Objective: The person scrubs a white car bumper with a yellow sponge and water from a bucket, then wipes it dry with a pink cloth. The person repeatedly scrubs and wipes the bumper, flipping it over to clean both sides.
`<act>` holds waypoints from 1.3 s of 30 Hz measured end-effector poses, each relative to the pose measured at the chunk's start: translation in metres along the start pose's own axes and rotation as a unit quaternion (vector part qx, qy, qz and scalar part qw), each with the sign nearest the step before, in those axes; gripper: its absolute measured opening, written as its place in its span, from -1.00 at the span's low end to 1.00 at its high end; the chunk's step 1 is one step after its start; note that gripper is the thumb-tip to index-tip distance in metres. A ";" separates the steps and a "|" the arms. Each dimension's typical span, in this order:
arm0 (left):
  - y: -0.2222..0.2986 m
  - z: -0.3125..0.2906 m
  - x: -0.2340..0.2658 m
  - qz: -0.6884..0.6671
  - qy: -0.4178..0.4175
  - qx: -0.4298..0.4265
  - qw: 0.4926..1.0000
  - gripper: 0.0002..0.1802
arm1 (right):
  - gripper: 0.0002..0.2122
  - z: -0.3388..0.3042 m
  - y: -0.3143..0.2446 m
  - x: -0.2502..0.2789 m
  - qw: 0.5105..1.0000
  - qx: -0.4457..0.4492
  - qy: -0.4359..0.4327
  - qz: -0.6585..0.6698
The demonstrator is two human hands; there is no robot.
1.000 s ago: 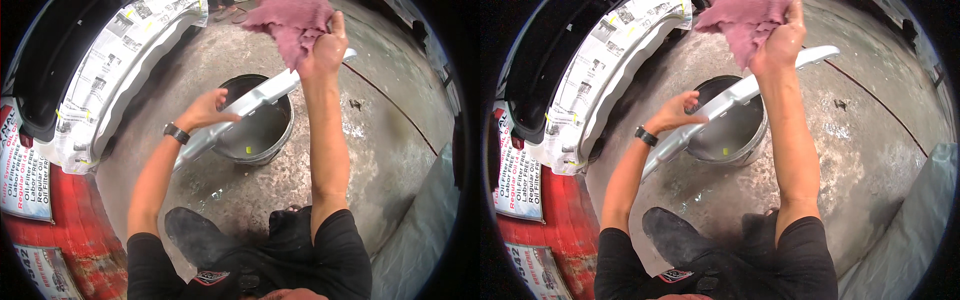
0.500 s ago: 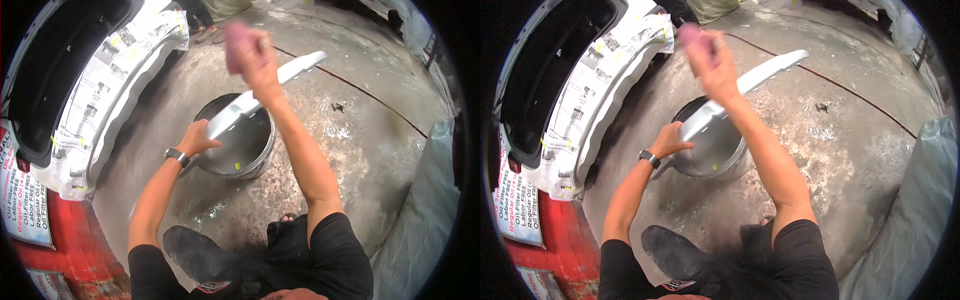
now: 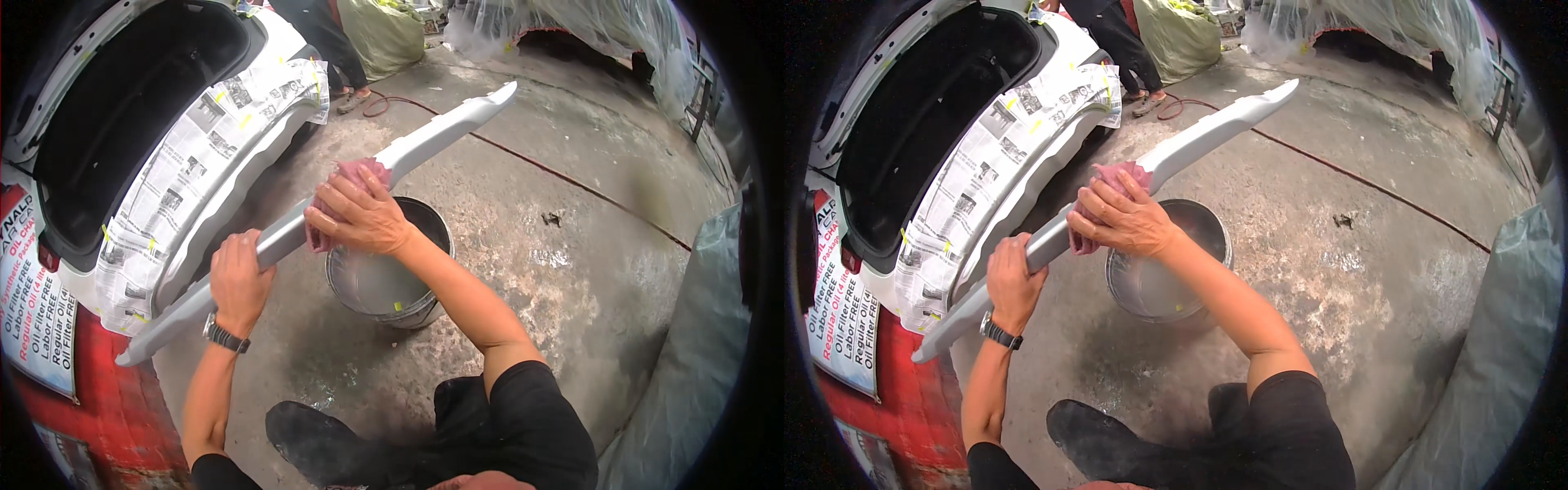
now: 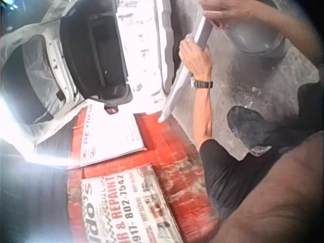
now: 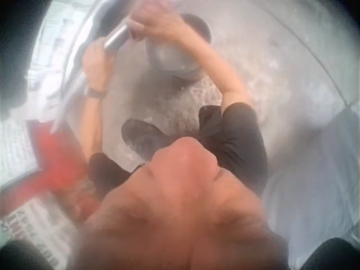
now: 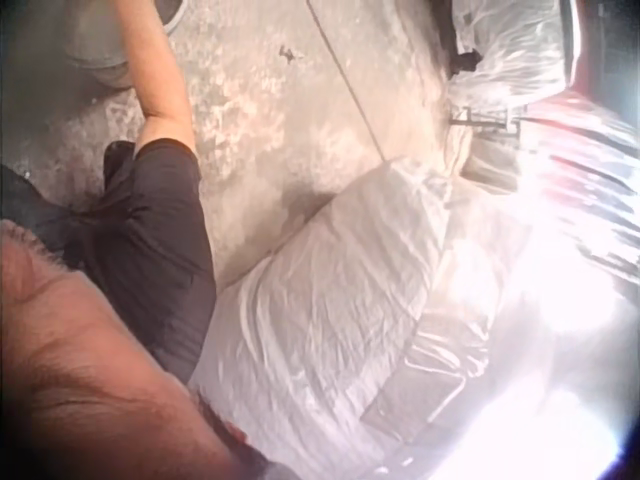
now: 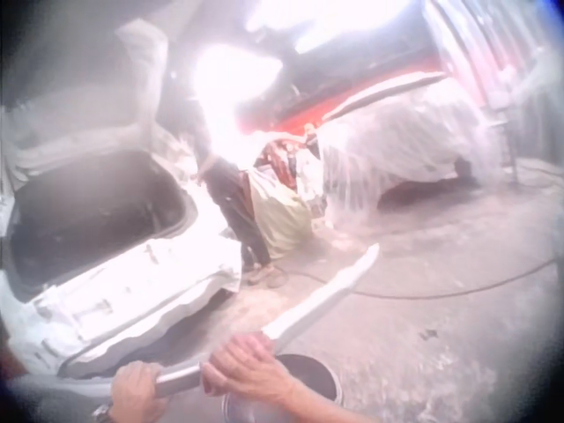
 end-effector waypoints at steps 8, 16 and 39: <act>-0.067 -0.037 0.038 -0.008 -0.018 -0.007 1.000 -0.31 | -0.44 0.006 0.017 0.027 0.998 0.043 0.006 0.034; -0.130 -0.092 0.070 0.005 -0.029 -0.019 0.999 -0.29 | -0.44 -0.031 0.095 0.067 0.998 -0.013 -0.046 -0.034; -0.149 -0.205 0.052 -0.207 -0.261 0.174 0.927 -0.51 | -0.59 -0.093 0.218 0.100 0.790 -0.452 0.278 0.309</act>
Point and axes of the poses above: each hand's wrist, its own z-axis towards the middle knuckle, its own x-axis out of the back of the hand, y = z × x, the point moved 8 cm from there along z, towards the middle knuckle, and after that the axes turned 12 degrees about z, right-handed, at the moved point
